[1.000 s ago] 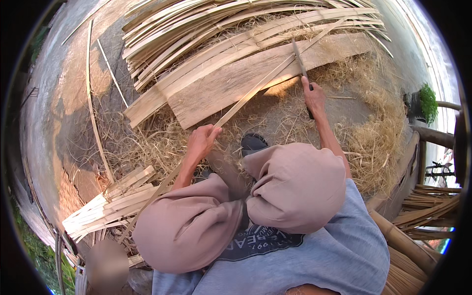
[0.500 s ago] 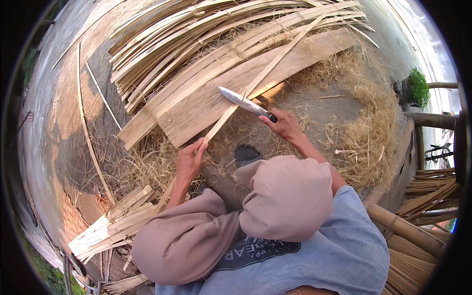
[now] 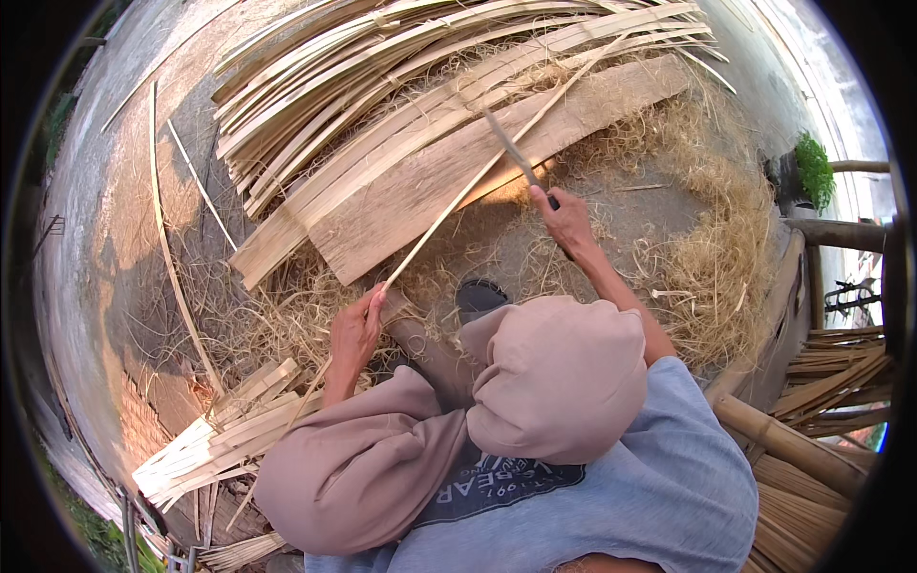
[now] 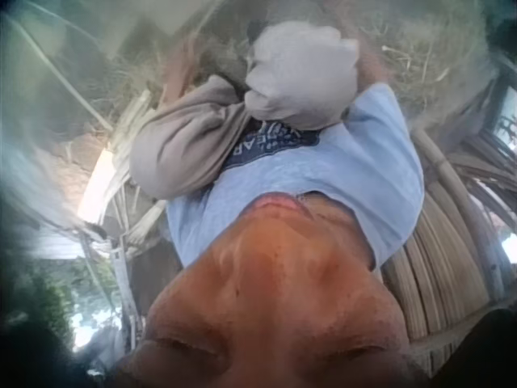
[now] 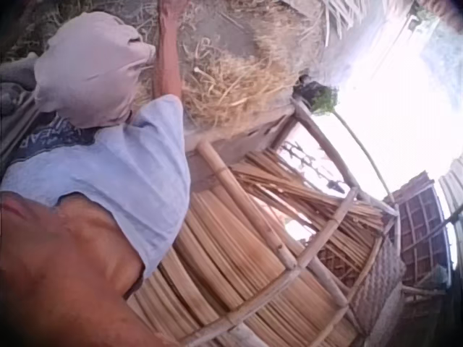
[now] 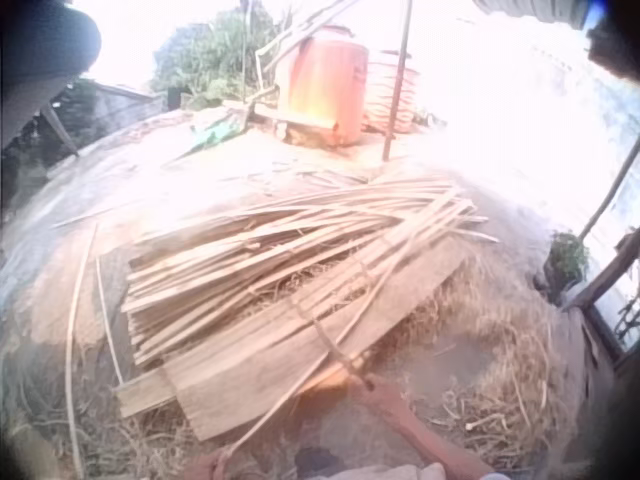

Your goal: The person uses a knife to split long bamboo strips into thinner slats on a wooden board. They repeatedly hold the bamboo, strike it with the knife, and separate the resulting pieces.

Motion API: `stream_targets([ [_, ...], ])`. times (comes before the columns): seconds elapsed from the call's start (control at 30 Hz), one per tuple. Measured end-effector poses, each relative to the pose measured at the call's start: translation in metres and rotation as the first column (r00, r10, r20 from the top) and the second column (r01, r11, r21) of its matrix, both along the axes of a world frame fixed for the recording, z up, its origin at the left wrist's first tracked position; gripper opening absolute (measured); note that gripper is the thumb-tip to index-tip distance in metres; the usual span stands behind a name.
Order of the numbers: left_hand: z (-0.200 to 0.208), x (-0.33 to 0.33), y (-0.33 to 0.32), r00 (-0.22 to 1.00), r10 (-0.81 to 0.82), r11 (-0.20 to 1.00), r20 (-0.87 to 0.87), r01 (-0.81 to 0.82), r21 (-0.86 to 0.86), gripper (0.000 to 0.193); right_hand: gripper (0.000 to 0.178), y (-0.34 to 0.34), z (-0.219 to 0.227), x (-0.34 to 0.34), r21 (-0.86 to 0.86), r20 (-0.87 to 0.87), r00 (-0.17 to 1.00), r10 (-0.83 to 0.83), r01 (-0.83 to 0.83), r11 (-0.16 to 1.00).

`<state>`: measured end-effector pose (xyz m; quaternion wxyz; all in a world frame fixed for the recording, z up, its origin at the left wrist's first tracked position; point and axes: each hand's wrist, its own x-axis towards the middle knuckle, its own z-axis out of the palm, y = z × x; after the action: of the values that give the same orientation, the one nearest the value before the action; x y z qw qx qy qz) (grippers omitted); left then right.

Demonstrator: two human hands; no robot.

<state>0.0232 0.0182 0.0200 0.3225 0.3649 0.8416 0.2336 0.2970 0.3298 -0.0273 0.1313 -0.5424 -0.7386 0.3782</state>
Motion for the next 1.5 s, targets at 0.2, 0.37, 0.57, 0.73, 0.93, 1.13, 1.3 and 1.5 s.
stream_targets([
  [0.2,-0.052,-0.018,-0.006,0.985,-0.097,0.947,0.140,0.049,0.316,0.040,0.063,-0.102,0.001,-0.035,0.217,0.062,0.926,0.373,-0.377,0.900],
  [0.37,-0.022,-0.025,0.007,0.925,-0.057,0.995,0.377,0.019,0.102,0.044,0.074,0.086,-0.005,0.034,0.198,0.028,0.967,-0.252,0.242,0.950],
  [0.57,-0.017,-0.032,-0.007,0.913,-0.008,0.999,0.409,-0.007,0.034,0.047,0.068,-0.044,0.013,-0.029,0.053,0.095,0.950,0.297,-0.303,0.952],
  [0.73,-0.016,-0.054,-0.051,0.905,-0.040,0.999,0.423,0.026,0.038,0.048,0.066,-0.028,-0.001,-0.015,0.038,0.092,0.975,0.204,-0.208,0.977],
  [0.93,-0.018,-0.047,-0.042,0.843,0.026,0.998,0.537,0.008,-0.061,0.051,0.066,0.018,0.001,-0.020,0.153,0.098,0.989,0.107,-0.121,0.981],
  [1.13,0.005,-0.111,-0.146,0.628,0.292,0.915,0.721,0.035,-0.401,0.051,0.068,0.029,-0.007,0.005,0.128,0.135,0.991,0.017,-0.034,0.991],
  [1.3,0.019,-0.097,-0.091,0.678,0.155,0.959,0.718,0.070,-0.273,0.048,0.067,0.068,0.015,0.003,0.200,0.187,0.980,-0.072,0.034,0.979],
  [1.5,-0.038,-0.042,0.015,0.875,0.062,0.997,0.481,-0.037,-0.062,0.051,0.064,-0.049,0.001,-0.049,0.102,-0.010,0.984,0.178,-0.176,0.979],
])
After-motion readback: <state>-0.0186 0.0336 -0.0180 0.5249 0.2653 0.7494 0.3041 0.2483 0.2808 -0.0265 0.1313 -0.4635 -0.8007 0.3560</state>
